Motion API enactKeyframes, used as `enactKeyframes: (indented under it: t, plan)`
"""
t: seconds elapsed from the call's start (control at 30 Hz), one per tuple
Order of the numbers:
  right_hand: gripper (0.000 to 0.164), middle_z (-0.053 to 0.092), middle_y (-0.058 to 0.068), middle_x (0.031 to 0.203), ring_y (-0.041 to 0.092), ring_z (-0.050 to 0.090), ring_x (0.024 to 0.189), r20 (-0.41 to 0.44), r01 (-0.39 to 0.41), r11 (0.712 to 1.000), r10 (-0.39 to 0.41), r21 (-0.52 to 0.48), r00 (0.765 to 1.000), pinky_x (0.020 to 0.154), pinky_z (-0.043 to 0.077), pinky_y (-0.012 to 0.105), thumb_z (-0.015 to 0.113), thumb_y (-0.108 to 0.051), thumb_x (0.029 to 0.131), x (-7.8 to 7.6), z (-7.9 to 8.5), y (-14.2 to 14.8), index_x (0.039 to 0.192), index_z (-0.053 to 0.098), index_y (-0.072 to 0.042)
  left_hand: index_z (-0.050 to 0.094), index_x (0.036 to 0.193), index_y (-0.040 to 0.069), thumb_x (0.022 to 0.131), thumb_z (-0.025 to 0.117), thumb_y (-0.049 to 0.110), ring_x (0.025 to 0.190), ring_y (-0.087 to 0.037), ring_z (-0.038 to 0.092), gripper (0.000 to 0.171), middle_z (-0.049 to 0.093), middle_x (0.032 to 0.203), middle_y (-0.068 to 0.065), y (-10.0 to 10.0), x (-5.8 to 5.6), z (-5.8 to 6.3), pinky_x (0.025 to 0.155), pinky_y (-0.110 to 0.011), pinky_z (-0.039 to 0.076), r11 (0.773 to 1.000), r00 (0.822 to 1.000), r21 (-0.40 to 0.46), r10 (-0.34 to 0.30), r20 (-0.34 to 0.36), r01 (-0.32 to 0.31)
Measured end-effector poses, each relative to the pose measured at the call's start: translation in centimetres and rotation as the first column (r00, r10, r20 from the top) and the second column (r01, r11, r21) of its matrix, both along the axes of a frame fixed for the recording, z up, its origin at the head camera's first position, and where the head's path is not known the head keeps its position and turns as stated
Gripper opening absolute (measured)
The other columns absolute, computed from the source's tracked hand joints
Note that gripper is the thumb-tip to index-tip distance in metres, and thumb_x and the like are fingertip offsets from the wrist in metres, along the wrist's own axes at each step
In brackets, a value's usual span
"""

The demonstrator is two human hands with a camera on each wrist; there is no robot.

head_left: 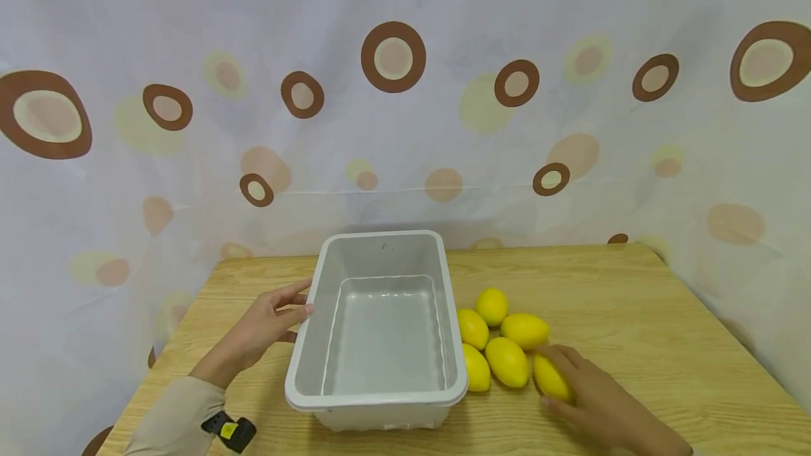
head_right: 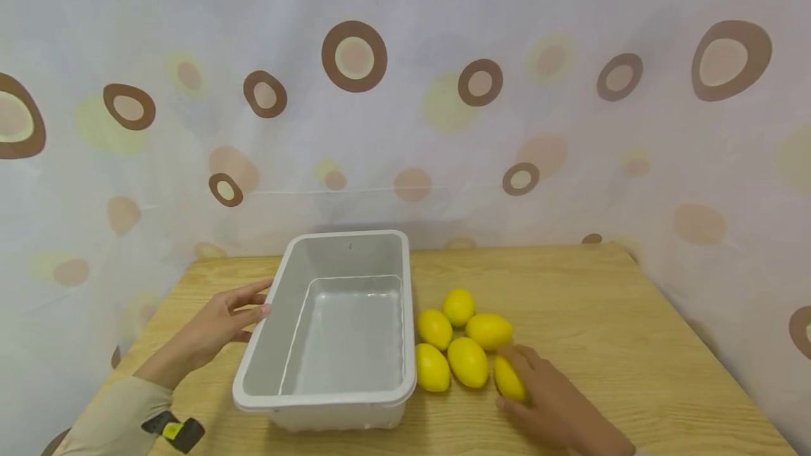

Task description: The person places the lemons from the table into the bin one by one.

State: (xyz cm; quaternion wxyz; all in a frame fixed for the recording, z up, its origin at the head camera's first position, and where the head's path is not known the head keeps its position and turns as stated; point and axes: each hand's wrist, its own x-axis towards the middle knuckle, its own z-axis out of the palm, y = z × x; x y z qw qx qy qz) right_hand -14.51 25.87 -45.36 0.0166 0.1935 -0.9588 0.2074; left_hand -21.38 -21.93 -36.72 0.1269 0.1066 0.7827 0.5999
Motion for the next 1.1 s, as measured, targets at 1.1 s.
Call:
enactKeyframes:
  t: [1.1]
  plan:
    - [0.060,0.048,0.013,0.123,0.031,0.050,0.108,-0.068,0.055,0.998,-0.055,0.005,0.996,0.085,0.042,0.052,0.069,-0.026,0.077,-0.1,3.4,1.0,0.128,0.043,-0.008,0.031,0.138,0.011,0.087,0.058,0.022,0.095,-0.026,0.059,0.059,0.046,0.119,-0.022,0.1,0.0,0.0,0.069,-0.041,0.053,1.000,1.000,-0.011,0.014,0.006,-0.014]
